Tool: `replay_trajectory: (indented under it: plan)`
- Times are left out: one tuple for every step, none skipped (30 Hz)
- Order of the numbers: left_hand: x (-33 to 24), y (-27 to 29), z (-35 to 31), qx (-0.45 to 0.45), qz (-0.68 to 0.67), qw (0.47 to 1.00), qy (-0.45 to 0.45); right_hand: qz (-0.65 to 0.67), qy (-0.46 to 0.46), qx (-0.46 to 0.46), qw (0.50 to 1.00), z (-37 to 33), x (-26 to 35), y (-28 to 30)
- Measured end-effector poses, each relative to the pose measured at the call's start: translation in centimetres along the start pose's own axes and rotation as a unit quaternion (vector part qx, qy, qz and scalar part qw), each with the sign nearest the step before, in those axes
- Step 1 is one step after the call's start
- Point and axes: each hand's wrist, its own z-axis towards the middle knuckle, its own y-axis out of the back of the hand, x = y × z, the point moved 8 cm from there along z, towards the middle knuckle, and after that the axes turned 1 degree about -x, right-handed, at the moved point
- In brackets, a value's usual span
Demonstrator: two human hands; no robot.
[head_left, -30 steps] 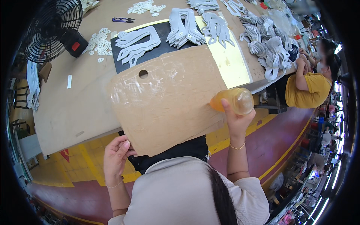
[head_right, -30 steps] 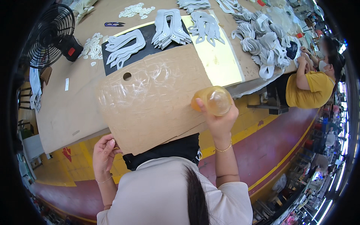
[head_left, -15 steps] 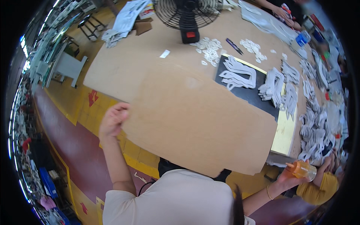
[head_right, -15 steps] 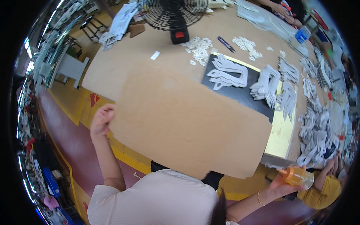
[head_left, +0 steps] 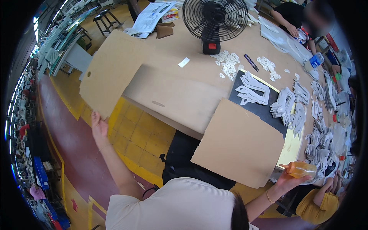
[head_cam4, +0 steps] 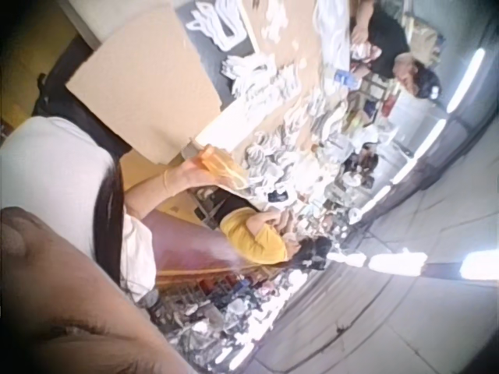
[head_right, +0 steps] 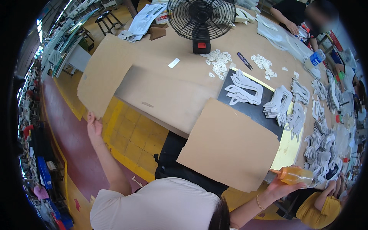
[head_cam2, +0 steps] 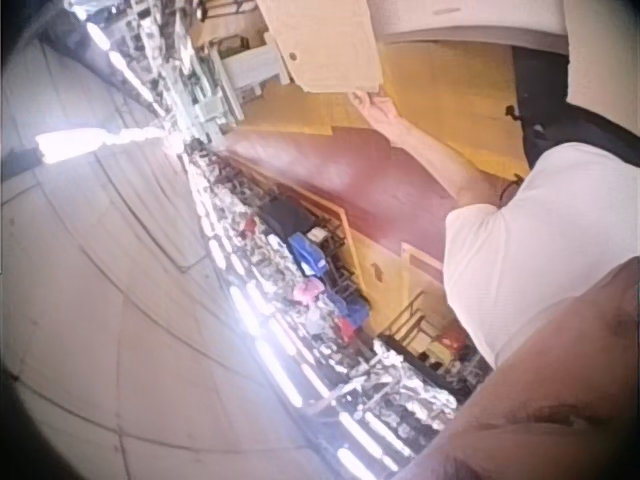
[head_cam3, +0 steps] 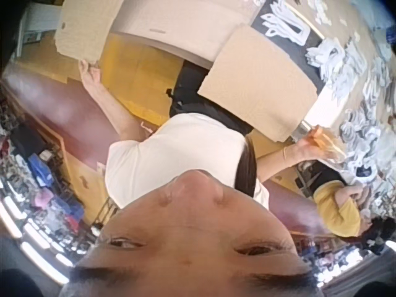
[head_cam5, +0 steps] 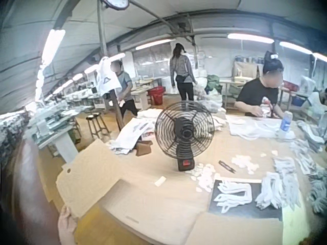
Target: The person cuts a piece of cardboard with a utility knife, then applies glue from a squeeze bottle across the surface of the cardboard piece. The person spreads the glue evenly over the cardboard and places the glued piece on the table.
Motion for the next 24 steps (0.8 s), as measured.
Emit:
replay_trajectory:
  plan:
    - [1.3,0.3,0.6,-0.017,-0.008,1.000,-0.011,-0.003,0.001,-0.017,1.000,-0.4,-0.3,-0.7]
    - [2.8,0.4,1.3,-0.018,-0.032,0.999,-0.014,-0.013,0.001,-0.026,1.000,-0.7,-0.5,-1.3]
    - [4.4,0.0,2.1,-0.017,-0.058,0.998,-0.014,-0.024,0.003,-0.039,0.999,-1.1,-0.6,-1.7]
    - [5.8,-0.7,2.7,-0.033,-0.052,0.998,0.001,-0.036,0.007,-0.051,0.998,-1.3,-0.6,-1.9]
    - [7.1,-1.7,2.9,-0.046,-0.045,0.998,0.016,-0.031,-0.004,-0.025,0.999,-1.2,-1.1,-1.9]
    - [8.4,-3.5,2.5,-0.070,-0.024,0.996,0.045,-0.030,-0.008,-0.002,1.000,-1.2,-1.4,-1.6]
    - [8.9,-5.8,1.6,-0.094,-0.004,0.993,0.076,-0.030,-0.013,0.020,0.999,-1.1,-1.6,-1.4]
    - [8.6,-6.7,0.9,-0.119,0.021,0.988,0.099,-0.041,-0.016,0.023,0.999,-1.1,-2.0,-1.4]
    - [8.6,-5.6,0.7,-0.160,0.044,0.980,0.106,-0.053,-0.021,0.025,0.998,-1.1,-2.5,-1.4]
    - [9.0,-4.4,0.3,-0.199,0.068,0.971,0.115,-0.067,-0.024,0.025,0.997,-1.1,-2.8,-1.3]
    - [9.3,-3.1,-0.3,-0.239,0.092,0.959,0.124,-0.068,-0.031,0.053,0.996,-1.0,-3.3,-1.8]
    - [10.2,-3.5,-1.1,-0.218,0.090,0.964,0.127,-0.075,-0.030,0.074,0.994,-1.0,-3.2,-2.3]
    - [10.9,-3.7,-2.3,-0.197,0.089,0.968,0.129,-0.082,-0.030,0.095,0.992,-0.8,-3.4,-2.9]
    - [11.5,-3.9,-3.6,-0.177,0.089,0.971,0.131,-0.069,-0.059,0.114,0.989,-0.3,-4.6,-3.8]
    - [12.7,-7.0,-5.3,-0.061,0.125,0.974,0.177,-0.074,-0.062,0.113,0.989,-0.5,-4.7,-5.2]
    - [13.3,-10.9,-7.7,0.058,0.155,0.962,0.218,-0.092,-0.065,0.181,0.977,-1.0,-4.6,-8.2]
    - [14.3,-14.4,-10.7,0.177,0.225,0.918,0.275,-0.164,-0.001,0.221,0.961,-1.6,-4.3,-11.4]
    - [15.0,-17.3,-13.9,0.290,0.288,0.854,0.321,-0.226,0.031,0.289,0.930,-2.1,-4.5,-14.7]
    - [15.0,-19.4,-16.6,0.335,0.289,0.812,0.382,-0.260,0.035,0.349,0.899,-2.5,-5.4,-17.2]
    - [15.4,-20.8,-19.1,0.374,0.288,0.765,0.439,-0.278,0.009,0.357,0.892,-3.5,-6.3,-19.6]
    - [16.1,-21.8,-20.9,0.391,0.267,0.751,0.459,-0.268,0.027,0.387,0.882,-3.9,-6.5,-22.6]
    - [16.8,-22.7,-22.5,0.409,0.244,0.737,0.480,-0.259,0.045,0.416,0.871,-4.0,-7.1,-25.0]
    - [17.3,-23.5,-23.8,0.427,0.219,0.721,0.500,-0.269,0.053,0.418,0.866,-3.8,-8.1,-26.4]
    - [17.7,-24.0,-24.5,0.429,0.205,0.718,0.509,-0.274,0.059,0.424,0.861,-3.7,-9.3,-27.5]
